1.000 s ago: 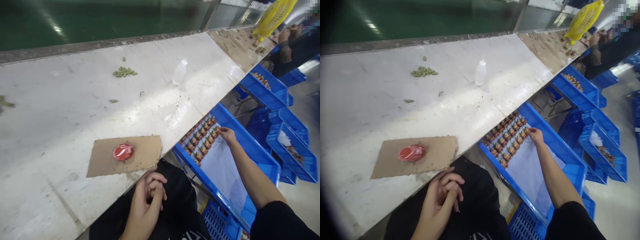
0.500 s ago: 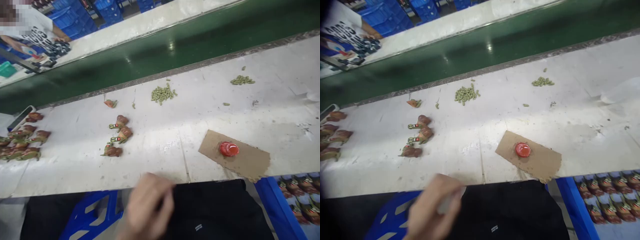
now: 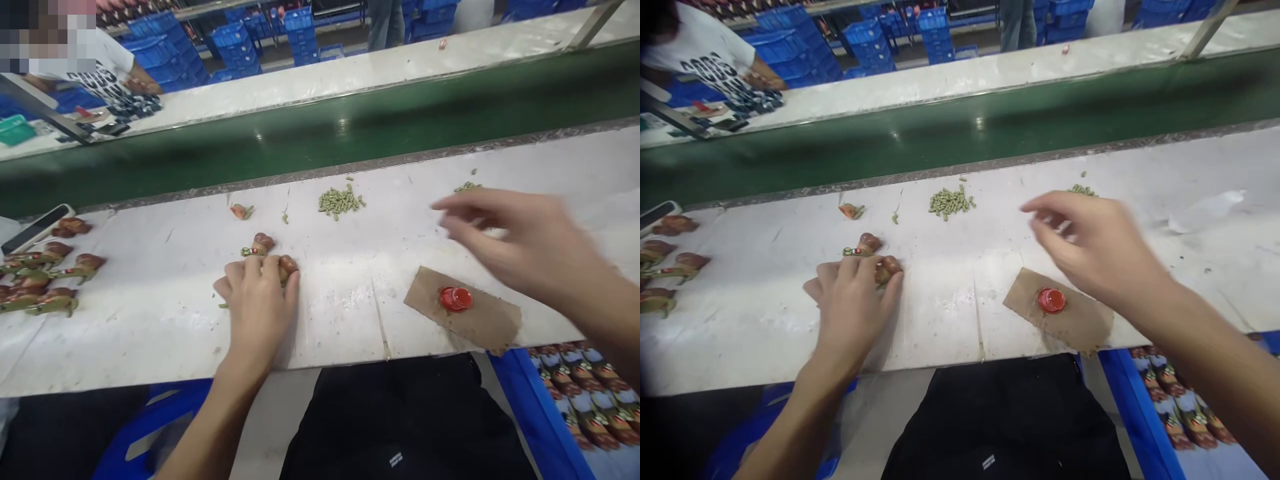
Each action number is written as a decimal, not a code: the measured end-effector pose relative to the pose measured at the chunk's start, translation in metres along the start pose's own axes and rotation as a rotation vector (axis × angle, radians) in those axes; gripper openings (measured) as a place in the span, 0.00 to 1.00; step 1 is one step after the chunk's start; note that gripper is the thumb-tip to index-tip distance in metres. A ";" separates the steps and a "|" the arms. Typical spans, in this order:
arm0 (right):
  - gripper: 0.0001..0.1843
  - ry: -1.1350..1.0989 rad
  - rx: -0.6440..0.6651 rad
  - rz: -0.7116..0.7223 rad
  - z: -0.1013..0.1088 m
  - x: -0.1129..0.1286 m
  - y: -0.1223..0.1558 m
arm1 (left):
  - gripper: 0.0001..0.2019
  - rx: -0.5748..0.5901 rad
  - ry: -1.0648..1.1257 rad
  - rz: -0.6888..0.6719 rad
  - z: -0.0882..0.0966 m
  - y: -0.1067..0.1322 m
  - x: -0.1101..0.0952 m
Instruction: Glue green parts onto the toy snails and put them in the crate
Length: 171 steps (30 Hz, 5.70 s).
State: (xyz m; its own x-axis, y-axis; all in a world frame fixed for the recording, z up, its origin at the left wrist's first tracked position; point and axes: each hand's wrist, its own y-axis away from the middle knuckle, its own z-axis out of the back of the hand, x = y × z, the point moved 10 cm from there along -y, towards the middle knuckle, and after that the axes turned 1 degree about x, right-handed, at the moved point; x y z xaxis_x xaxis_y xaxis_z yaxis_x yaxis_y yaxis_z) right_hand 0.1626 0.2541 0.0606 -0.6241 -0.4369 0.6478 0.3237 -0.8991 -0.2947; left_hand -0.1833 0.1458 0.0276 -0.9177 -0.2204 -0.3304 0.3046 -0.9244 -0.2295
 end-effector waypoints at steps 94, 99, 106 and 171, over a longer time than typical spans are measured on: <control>0.08 -0.754 -0.335 -0.485 -0.037 0.006 0.154 | 0.10 0.608 1.352 -0.014 -0.081 0.109 -0.153; 0.08 -0.741 -0.343 -0.477 -0.037 0.005 0.152 | 0.09 0.585 1.313 -0.035 -0.079 0.107 -0.151; 0.09 -0.630 -0.307 -0.468 -0.033 0.010 0.148 | 0.08 0.621 1.295 -0.013 -0.083 0.108 -0.152; 0.05 -0.501 -0.203 -0.420 -0.015 0.010 0.145 | 0.09 0.569 1.403 0.193 -0.093 0.113 -0.139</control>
State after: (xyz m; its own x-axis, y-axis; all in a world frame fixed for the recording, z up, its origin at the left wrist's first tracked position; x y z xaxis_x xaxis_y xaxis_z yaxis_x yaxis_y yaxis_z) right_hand 0.1930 0.1189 0.0134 -0.2477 -0.0297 0.9684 -0.0441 -0.9981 -0.0419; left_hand 0.0022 0.1013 -0.0379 0.1980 -0.1863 -0.9623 -0.0483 -0.9824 0.1802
